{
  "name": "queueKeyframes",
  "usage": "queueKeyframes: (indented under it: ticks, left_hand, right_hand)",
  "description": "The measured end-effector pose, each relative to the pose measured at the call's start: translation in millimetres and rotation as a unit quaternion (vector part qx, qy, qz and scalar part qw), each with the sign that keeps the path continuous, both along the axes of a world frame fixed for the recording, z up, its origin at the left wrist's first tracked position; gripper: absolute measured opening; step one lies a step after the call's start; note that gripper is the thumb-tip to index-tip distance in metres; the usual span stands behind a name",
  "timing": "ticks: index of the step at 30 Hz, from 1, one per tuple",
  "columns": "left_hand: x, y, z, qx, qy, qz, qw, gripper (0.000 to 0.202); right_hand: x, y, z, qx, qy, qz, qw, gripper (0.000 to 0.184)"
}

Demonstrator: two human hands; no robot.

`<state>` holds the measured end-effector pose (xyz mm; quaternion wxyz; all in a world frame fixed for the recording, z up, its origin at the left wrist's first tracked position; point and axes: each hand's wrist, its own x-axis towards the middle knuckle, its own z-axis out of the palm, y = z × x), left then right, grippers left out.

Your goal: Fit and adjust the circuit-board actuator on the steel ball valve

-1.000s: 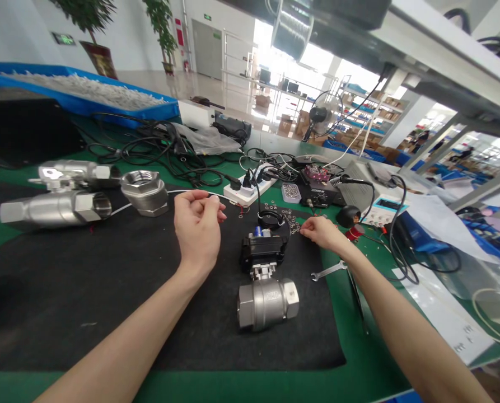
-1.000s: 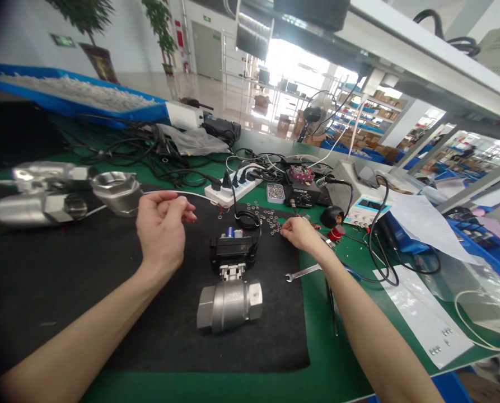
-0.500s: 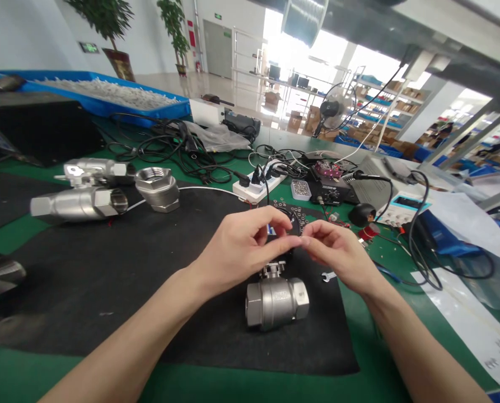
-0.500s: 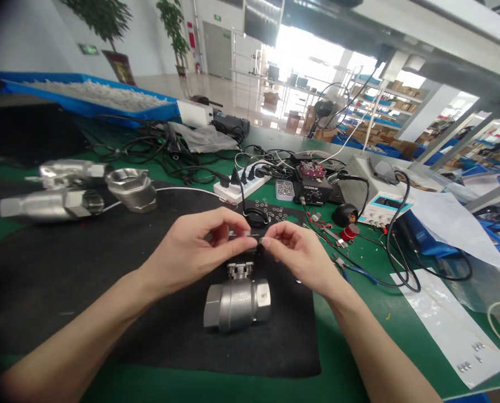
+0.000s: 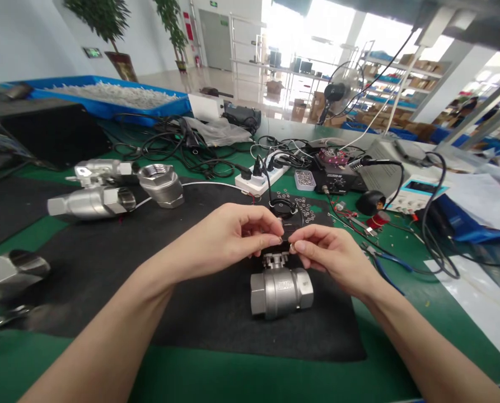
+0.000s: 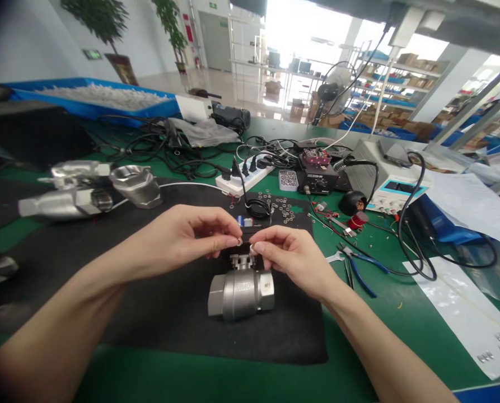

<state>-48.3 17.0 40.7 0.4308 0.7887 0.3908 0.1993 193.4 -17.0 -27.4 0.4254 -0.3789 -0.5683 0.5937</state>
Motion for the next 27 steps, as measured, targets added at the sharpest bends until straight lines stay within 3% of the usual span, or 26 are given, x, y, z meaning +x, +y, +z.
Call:
queueKeyframes:
  ticks: [4,7,12,18,27]
  left_hand:
    - [-6,2,3.0,0.035,0.070,-0.032,0.996,0.023]
    - [-7,-1,-0.1,0.065,0.125,-0.071,0.987,0.018]
    - [-4,-6,-11.2,0.150,0.189,-0.090,0.966,0.023]
    - [0,-12,-18.1,0.257,0.279,-0.082,0.922,0.020]
    - [9,-16,-16.5,0.262,0.342,-0.064,0.900,0.019]
  right_hand:
    - [4,0,2.4,0.081,-0.108,-0.015,0.991,0.020]
    - [4,-2,2.9,0.167,-0.214,-0.009,0.962,0.011]
    - [1,-4,-0.2,0.280,-0.303,0.006,0.911,0.014]
    - [3,0,-2.4,0.301,-0.329,0.024,0.895,0.016]
    - [11,3,-5.5,0.318,-0.335,0.043,0.886,0.017]
